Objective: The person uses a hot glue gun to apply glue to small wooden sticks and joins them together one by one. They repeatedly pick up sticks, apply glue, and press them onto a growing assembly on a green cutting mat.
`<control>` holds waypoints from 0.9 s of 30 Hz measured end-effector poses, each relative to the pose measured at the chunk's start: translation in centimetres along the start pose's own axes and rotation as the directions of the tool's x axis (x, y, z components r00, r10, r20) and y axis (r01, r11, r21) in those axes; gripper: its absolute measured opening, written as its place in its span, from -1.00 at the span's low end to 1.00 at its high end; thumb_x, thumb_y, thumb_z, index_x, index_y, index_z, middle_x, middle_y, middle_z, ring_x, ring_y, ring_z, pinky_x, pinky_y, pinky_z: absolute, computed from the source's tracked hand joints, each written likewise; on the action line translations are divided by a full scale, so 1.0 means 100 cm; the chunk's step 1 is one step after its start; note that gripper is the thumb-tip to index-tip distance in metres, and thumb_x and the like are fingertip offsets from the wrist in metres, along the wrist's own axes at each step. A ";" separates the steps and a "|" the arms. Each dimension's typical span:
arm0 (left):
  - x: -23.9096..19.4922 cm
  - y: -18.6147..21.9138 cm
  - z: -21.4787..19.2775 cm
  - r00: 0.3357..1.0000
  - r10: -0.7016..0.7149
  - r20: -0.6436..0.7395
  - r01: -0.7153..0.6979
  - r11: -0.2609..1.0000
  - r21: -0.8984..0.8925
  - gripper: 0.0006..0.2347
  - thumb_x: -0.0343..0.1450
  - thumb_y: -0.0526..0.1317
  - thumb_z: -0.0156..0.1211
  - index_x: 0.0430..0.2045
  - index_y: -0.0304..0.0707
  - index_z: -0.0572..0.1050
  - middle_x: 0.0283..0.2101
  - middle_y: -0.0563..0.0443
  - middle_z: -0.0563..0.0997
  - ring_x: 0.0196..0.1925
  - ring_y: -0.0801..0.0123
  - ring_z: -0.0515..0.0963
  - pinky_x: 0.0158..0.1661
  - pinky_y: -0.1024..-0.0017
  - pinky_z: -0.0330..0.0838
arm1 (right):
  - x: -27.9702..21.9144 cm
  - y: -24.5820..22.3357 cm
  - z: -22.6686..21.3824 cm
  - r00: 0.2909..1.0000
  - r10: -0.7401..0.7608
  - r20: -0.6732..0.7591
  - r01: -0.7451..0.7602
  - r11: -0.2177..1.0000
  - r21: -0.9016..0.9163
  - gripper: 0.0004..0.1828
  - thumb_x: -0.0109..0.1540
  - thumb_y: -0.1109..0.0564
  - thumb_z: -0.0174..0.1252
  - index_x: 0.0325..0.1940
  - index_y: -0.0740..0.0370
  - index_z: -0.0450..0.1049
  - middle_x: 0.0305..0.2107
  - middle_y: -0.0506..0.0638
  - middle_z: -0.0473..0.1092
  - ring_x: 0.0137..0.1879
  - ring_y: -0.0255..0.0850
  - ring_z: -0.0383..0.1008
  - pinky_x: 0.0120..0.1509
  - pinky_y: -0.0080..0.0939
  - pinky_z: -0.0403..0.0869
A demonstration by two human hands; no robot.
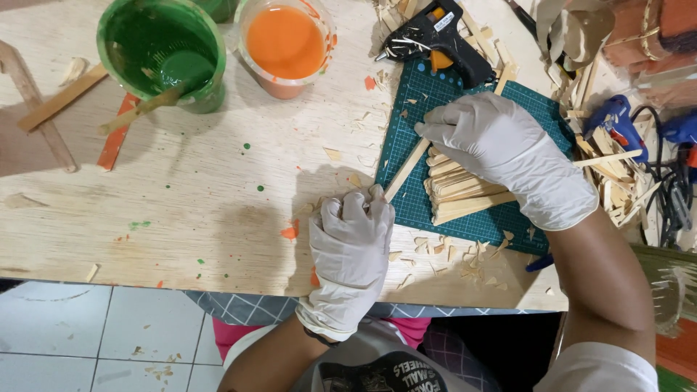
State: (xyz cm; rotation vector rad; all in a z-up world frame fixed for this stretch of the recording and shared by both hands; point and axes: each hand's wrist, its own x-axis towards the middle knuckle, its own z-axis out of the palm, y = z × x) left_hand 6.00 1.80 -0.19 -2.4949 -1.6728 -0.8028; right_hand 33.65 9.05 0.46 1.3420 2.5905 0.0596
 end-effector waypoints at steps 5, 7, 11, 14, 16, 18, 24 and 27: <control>-0.001 0.000 0.000 1.000 0.007 0.029 -0.007 1.000 0.008 -0.90 0.40 -0.20 0.30 -0.28 0.02 0.52 -0.41 0.10 0.42 -0.40 0.22 0.42 -0.46 0.30 0.32 | 0.021 -0.018 -0.036 0.769 0.412 0.490 -0.599 0.732 0.325 -0.39 0.37 -0.36 -0.19 0.20 -0.04 0.57 0.16 -0.12 0.49 0.29 -0.04 0.40 0.33 0.01 0.33; -0.002 0.001 0.003 1.000 -0.006 0.026 0.006 1.000 0.005 -0.87 0.38 -0.19 0.35 -0.26 0.04 0.52 -0.38 0.09 0.40 -0.37 0.20 0.39 -0.43 0.28 0.30 | -0.002 -0.004 0.006 0.990 -0.009 0.139 0.028 0.990 -0.136 -0.40 0.25 0.16 0.16 0.38 -0.22 0.43 0.20 -0.22 0.47 0.14 -0.09 0.57 0.19 -0.05 0.53; 0.003 0.002 -0.001 1.000 -0.001 -0.007 0.001 1.000 0.012 -0.87 0.41 -0.21 0.34 -0.46 0.06 0.47 -0.43 0.12 0.40 -0.41 0.24 0.39 -0.45 0.32 0.32 | -0.009 -0.019 -0.002 0.991 0.046 0.128 -0.022 0.982 -0.186 -0.38 0.25 0.11 0.12 0.42 -0.23 0.38 0.30 -0.21 0.40 0.18 -0.12 0.52 0.25 -0.11 0.43; 0.003 0.003 -0.005 1.000 0.006 0.014 -0.007 0.999 0.039 -0.91 0.42 -0.23 0.30 -0.44 0.06 0.50 -0.42 0.12 0.43 -0.39 0.21 0.41 -0.44 0.29 0.32 | -0.013 -0.028 -0.012 0.982 0.050 0.181 -0.020 0.987 -0.162 -0.20 0.18 0.08 0.08 0.55 -0.06 0.19 0.41 -0.12 0.27 0.39 -0.15 0.35 0.38 -0.08 0.35; -0.002 0.002 -0.005 0.990 0.011 0.143 -0.016 0.999 0.033 -0.91 0.41 -0.15 0.25 -0.28 0.07 0.50 -0.30 0.08 0.47 -0.27 0.16 0.45 -0.39 0.24 0.34 | -0.011 -0.042 -0.045 0.987 -0.037 -0.153 0.018 0.992 -0.121 -0.44 0.31 0.26 0.12 0.44 0.17 0.36 0.29 0.13 0.43 0.25 0.03 0.55 0.10 0.08 0.60; -0.002 0.001 -0.005 0.988 0.011 0.157 -0.017 0.999 0.034 -0.88 0.38 -0.12 0.29 -0.28 0.08 0.51 -0.28 0.08 0.47 -0.27 0.16 0.46 -0.35 0.21 0.36 | -0.029 -0.045 -0.020 0.997 -0.035 -0.068 0.035 0.999 0.001 -0.27 0.20 0.38 0.02 0.48 0.09 0.30 0.34 0.03 0.36 0.35 -0.04 0.43 0.33 0.00 0.42; -0.003 0.001 -0.005 0.984 0.019 0.176 -0.022 1.000 0.014 -0.83 0.32 -0.12 0.36 -0.33 0.08 0.47 -0.30 0.07 0.47 -0.29 0.18 0.44 -0.40 0.24 0.33 | -0.023 -0.076 -0.011 0.955 -0.087 -0.282 0.103 0.994 0.041 -0.36 0.09 0.48 0.08 0.24 0.14 0.48 0.14 0.02 0.52 0.19 -0.05 0.56 0.33 0.00 0.51; -0.005 0.001 -0.003 0.996 0.015 0.093 -0.015 1.000 -0.003 -0.84 0.39 -0.06 0.30 -0.25 0.04 0.50 -0.29 0.05 0.49 -0.23 0.15 0.49 -0.33 0.22 0.36 | -0.021 -0.088 -0.014 0.956 -0.005 -0.294 0.018 0.999 0.042 -0.63 0.29 0.33 0.04 0.15 0.15 0.52 0.03 0.02 0.53 0.18 -0.09 0.56 0.40 0.01 0.42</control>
